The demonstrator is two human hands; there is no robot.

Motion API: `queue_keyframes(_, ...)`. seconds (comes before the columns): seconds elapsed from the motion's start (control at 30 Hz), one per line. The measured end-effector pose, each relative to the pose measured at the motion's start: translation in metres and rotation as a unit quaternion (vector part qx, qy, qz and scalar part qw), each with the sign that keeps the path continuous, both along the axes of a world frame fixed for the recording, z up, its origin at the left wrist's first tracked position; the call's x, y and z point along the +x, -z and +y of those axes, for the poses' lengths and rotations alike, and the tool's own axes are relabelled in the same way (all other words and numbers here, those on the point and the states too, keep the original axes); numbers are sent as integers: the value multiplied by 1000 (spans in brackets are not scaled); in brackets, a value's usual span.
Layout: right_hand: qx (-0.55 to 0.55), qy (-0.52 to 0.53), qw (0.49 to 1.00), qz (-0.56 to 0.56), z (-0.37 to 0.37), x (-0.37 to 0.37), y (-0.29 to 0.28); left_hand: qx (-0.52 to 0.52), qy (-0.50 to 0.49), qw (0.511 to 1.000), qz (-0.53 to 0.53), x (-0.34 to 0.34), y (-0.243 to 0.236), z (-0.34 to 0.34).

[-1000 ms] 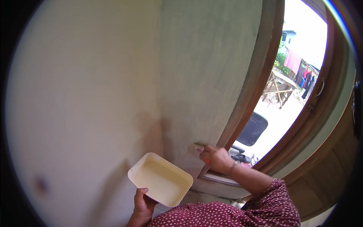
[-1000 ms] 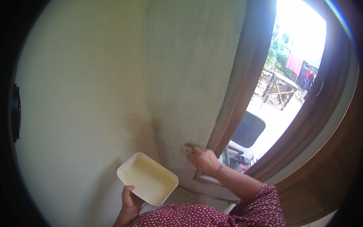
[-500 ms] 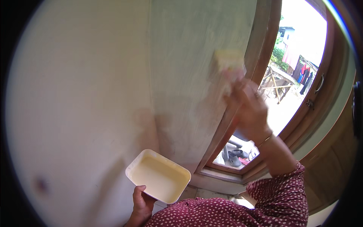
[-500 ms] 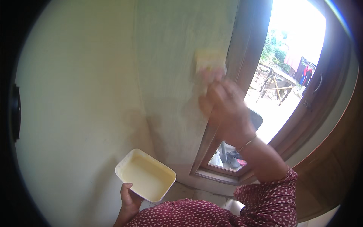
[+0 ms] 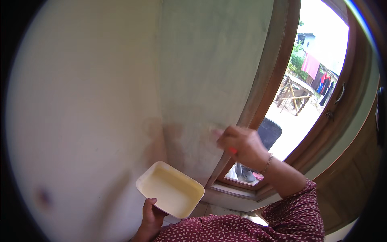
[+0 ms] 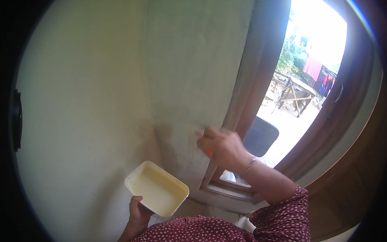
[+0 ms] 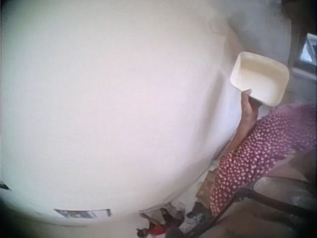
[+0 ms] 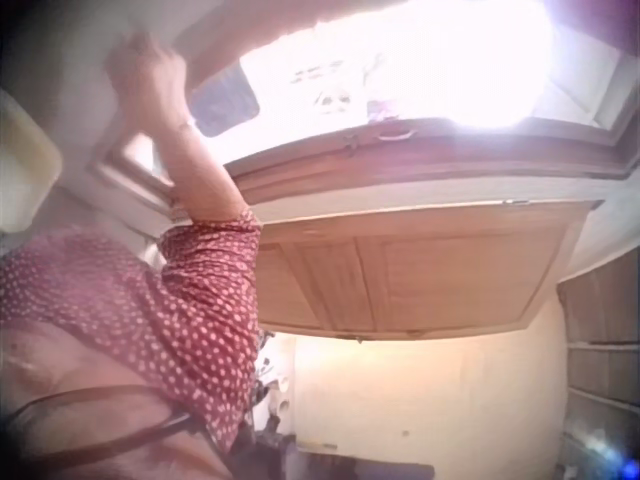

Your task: The person dips a paintbrush into a container of paint and applies the paint onto a wall using the paintbrush.

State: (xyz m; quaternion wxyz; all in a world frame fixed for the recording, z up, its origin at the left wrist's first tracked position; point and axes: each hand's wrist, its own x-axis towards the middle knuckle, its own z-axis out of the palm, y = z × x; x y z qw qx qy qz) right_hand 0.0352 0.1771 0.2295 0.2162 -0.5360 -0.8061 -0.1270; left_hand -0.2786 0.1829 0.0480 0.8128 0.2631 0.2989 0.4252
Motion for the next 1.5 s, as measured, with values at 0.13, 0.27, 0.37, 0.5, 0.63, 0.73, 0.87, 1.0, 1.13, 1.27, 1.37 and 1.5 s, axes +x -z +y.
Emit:
queue_keyframes(0.13,289,36,951,-98,-1,-26,-95,5,3,1000,-2,-3,5,2)
queue_keyframes(0.27,437,73,877,-188,24,-29,-162,-12,29,999,-8,-4,14,7)
queue_keyframes(0.37,363,114,880,-283,34,-26,-156,-13,39,999,-15,-5,5,8)
queue_keyframes(0.5,211,63,865,-451,39,-17,-41,0,67,998,-7,-4,-16,3)
queue_keyframes(0.63,36,-71,959,-271,18,-13,94,-5,52,999,-3,-3,-16,7)
queue_keyframes(0.73,-174,9,984,-41,19,-11,138,16,53,998,-10,-1,-21,5)
queue_keyframes(0.87,-251,90,962,62,46,4,74,25,52,998,2,-6,-18,6)
queue_keyframes(1.0,-75,76,993,41,28,-2,-69,-8,68,998,-15,-5,-20,6)
queue_keyframes(1.13,227,39,972,-53,22,-19,-171,-1,66,997,-28,-8,-14,7)
queue_keyframes(1.27,387,112,899,-173,31,-34,-215,-5,76,996,-40,-4,-7,11)
queue_keyframes(1.37,330,174,885,-278,45,-27,-180,6,112,993,-40,-7,5,14)
queue_keyframes(1.5,136,121,879,-441,40,-44,-67,10,127,991,-30,-10,-12,10)
